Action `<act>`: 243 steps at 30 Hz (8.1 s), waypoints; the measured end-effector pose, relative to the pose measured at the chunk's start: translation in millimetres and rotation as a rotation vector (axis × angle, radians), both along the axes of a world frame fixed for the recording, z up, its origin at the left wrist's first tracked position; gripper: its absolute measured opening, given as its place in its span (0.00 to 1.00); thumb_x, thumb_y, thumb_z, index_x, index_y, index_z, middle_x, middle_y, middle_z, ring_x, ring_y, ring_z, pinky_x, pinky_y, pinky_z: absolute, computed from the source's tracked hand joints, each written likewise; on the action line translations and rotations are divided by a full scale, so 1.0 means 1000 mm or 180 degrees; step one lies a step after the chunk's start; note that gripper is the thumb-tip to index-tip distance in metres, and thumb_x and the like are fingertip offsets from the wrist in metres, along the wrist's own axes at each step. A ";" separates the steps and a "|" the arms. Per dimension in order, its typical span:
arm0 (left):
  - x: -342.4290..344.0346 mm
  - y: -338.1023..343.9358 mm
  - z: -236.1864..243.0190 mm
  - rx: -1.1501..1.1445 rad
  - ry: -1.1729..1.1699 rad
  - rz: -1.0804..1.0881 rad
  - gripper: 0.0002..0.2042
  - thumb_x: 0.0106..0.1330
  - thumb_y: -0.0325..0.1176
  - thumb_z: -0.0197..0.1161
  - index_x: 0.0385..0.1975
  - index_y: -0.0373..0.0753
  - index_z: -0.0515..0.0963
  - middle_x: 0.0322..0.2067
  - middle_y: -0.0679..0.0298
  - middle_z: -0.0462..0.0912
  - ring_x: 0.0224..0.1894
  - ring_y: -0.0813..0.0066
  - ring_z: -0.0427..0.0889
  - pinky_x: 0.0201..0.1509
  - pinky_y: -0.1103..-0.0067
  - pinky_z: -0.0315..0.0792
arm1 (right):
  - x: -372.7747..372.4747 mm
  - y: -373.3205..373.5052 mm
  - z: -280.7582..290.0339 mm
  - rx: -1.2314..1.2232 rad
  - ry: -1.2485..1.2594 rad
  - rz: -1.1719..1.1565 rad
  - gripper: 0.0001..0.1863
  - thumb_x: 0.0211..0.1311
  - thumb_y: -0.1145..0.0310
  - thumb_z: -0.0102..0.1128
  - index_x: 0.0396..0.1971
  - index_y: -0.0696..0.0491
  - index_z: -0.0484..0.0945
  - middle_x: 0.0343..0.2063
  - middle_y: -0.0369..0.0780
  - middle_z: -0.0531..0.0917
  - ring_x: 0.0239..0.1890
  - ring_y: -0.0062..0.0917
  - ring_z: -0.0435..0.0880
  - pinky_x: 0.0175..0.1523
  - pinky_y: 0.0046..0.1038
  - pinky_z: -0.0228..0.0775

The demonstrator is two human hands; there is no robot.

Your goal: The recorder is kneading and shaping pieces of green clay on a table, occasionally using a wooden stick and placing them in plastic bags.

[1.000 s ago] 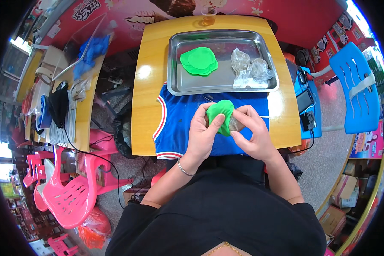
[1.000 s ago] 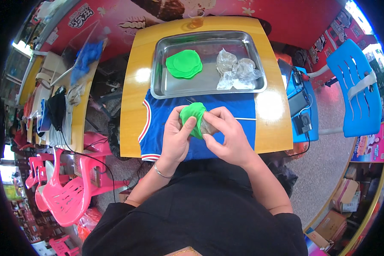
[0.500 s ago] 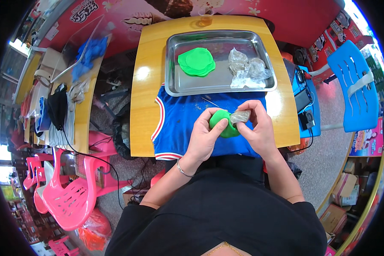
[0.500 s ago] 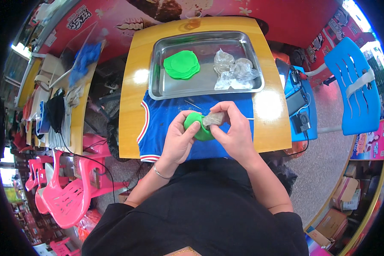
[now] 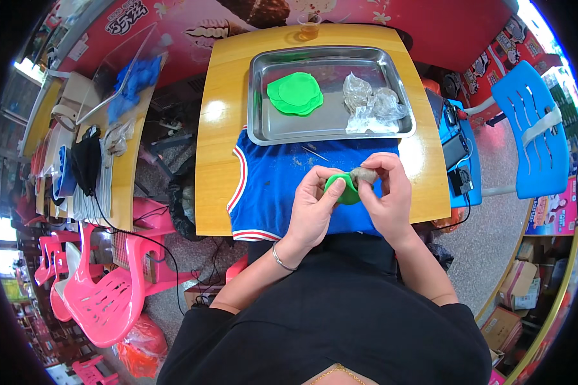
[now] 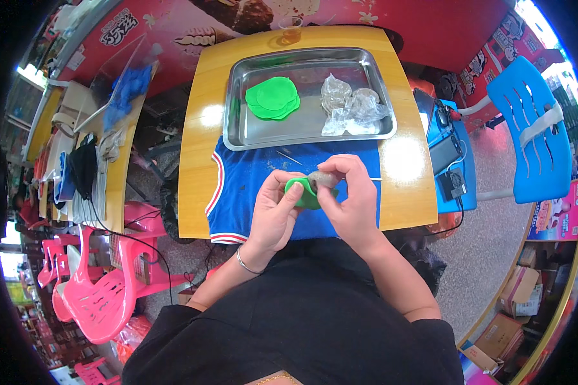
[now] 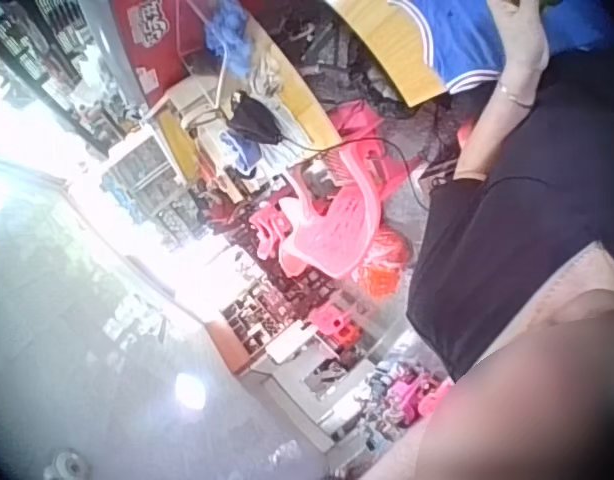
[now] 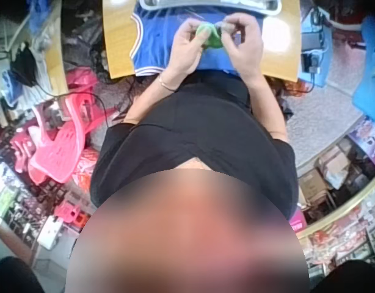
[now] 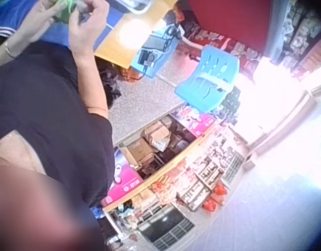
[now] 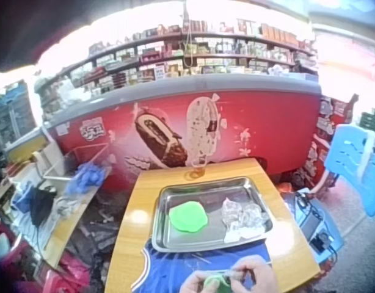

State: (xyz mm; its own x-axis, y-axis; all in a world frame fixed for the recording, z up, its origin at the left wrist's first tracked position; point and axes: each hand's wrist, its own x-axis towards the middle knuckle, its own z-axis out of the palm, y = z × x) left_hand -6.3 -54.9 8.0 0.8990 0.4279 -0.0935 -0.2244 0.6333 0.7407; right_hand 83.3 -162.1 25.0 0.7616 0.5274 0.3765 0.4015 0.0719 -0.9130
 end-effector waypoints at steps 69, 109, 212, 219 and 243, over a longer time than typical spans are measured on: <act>-0.005 0.008 -0.018 0.0921 -0.0114 0.0319 0.02 0.62 0.26 0.59 0.29 0.35 0.76 0.33 0.67 0.73 0.37 0.83 0.72 0.42 0.85 0.66 | -0.008 0.001 0.003 -0.0811 -0.1071 0.0143 0.07 0.45 0.79 0.62 0.27 0.57 0.76 0.27 0.38 0.79 0.29 0.24 0.77 0.34 0.24 0.69; -0.009 0.020 0.000 0.0356 0.0167 -0.0542 0.14 0.62 0.30 0.60 0.46 0.36 0.72 0.37 0.67 0.71 0.39 0.82 0.72 0.42 0.85 0.68 | -0.008 -0.011 -0.011 -0.0624 -0.0635 0.0620 0.09 0.45 0.77 0.64 0.30 0.55 0.78 0.28 0.37 0.75 0.30 0.25 0.73 0.32 0.23 0.64; -0.011 0.018 -0.004 -0.0257 0.0078 0.0348 0.10 0.64 0.37 0.59 0.37 0.39 0.71 0.31 0.68 0.76 0.32 0.85 0.74 0.32 0.87 0.70 | -0.038 0.009 0.002 -0.0969 0.0758 0.0892 0.10 0.58 0.76 0.55 0.39 0.60 0.70 0.16 0.35 0.76 0.16 0.15 0.75 0.20 0.14 0.62; -0.023 0.013 -0.010 -0.0584 0.0236 0.0366 0.13 0.62 0.37 0.62 0.41 0.39 0.69 0.33 0.67 0.76 0.34 0.81 0.77 0.34 0.85 0.73 | -0.029 0.003 -0.009 -0.0638 0.1363 0.1397 0.13 0.54 0.77 0.59 0.40 0.58 0.72 0.16 0.33 0.74 0.16 0.12 0.72 0.23 0.14 0.62; -0.017 0.027 -0.009 -0.0739 0.0277 0.0515 0.09 0.69 0.40 0.50 0.36 0.41 0.70 0.28 0.69 0.74 0.29 0.79 0.74 0.32 0.80 0.71 | 0.027 -0.008 -0.028 -0.1593 -0.0942 0.0193 0.09 0.50 0.74 0.62 0.34 0.56 0.78 0.28 0.39 0.80 0.33 0.27 0.78 0.40 0.25 0.69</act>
State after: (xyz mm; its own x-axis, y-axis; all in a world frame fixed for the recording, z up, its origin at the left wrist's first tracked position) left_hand -23.2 -28.3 -0.7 0.8051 0.5233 -0.2794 -0.2783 0.7491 0.6011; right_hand 110.3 -169.9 -2.9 0.6249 0.7354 0.2623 0.6532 -0.3085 -0.6915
